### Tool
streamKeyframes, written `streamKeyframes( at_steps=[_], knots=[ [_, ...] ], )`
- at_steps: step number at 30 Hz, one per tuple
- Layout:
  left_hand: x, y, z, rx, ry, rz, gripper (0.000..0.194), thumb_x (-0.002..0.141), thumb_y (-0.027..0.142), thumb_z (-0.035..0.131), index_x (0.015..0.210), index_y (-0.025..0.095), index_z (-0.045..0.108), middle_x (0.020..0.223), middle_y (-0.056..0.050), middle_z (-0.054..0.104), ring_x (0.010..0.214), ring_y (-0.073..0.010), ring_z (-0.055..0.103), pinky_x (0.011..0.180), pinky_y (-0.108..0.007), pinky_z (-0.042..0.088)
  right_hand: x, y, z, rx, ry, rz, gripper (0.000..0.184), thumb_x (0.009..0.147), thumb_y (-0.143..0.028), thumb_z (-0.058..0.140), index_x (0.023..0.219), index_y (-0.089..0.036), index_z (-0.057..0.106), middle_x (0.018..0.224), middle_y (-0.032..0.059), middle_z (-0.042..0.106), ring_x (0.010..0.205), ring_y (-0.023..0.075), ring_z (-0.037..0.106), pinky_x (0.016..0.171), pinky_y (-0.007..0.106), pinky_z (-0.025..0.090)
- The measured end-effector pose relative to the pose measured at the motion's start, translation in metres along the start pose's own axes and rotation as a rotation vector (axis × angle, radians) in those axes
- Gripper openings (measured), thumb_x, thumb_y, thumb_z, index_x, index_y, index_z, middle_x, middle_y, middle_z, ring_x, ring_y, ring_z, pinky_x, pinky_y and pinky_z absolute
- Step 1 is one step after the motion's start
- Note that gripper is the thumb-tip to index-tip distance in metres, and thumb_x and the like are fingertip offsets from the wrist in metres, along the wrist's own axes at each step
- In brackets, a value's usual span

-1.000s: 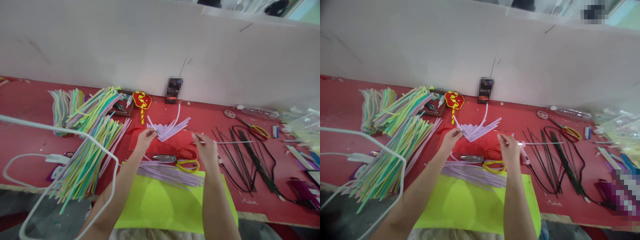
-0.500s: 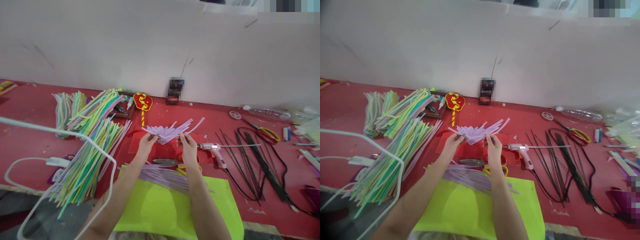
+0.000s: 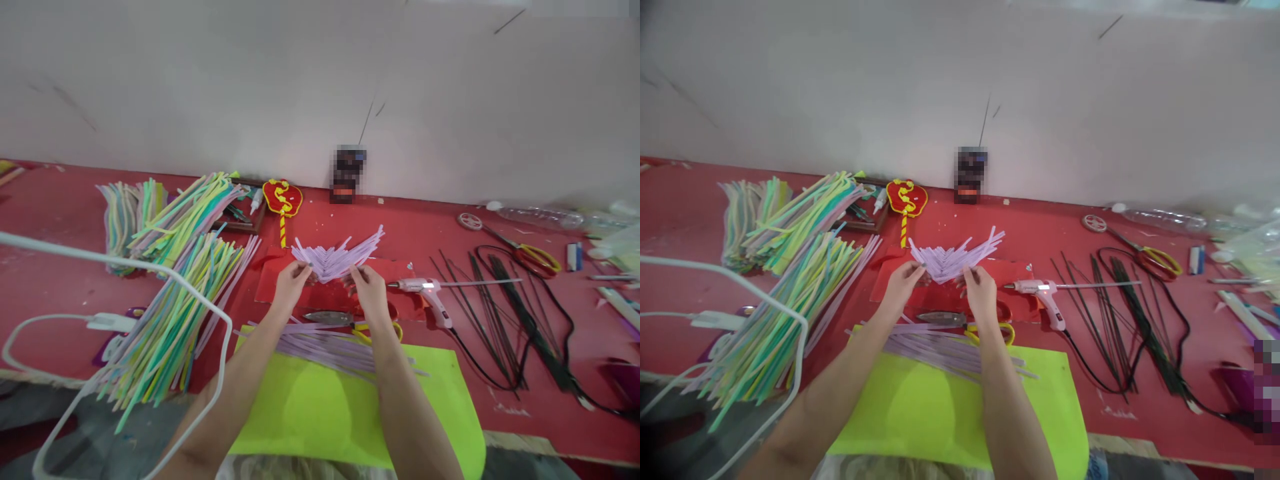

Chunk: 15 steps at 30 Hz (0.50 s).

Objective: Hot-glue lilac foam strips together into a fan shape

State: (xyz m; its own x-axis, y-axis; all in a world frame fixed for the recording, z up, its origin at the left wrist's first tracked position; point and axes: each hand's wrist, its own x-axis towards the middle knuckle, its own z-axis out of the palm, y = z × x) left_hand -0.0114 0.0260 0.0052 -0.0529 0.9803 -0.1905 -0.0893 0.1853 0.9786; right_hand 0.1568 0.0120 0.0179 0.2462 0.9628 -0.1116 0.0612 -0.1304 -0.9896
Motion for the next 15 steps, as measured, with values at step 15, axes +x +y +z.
streamKeyframes(
  at_steps=[15],
  knots=[
    [-0.019, 0.002, 0.004, 1.051, 0.126, 0.276, 0.009, 0.084, 0.025, 0.055, 0.089, 0.018, 0.057, 0.093, -0.008, 0.064, 0.089, -0.0197, 0.062, 0.075, -0.029, 0.048, 0.003, 0.024, 0.008, -0.264, -0.003, 0.031, 0.028, 0.08, -0.045, 0.049, 0.068, -0.019, 0.051, 0.061, 0.0036, 0.065, 0.044, 0.0156, 0.059, 0.037, 0.023, 0.043]
  ],
)
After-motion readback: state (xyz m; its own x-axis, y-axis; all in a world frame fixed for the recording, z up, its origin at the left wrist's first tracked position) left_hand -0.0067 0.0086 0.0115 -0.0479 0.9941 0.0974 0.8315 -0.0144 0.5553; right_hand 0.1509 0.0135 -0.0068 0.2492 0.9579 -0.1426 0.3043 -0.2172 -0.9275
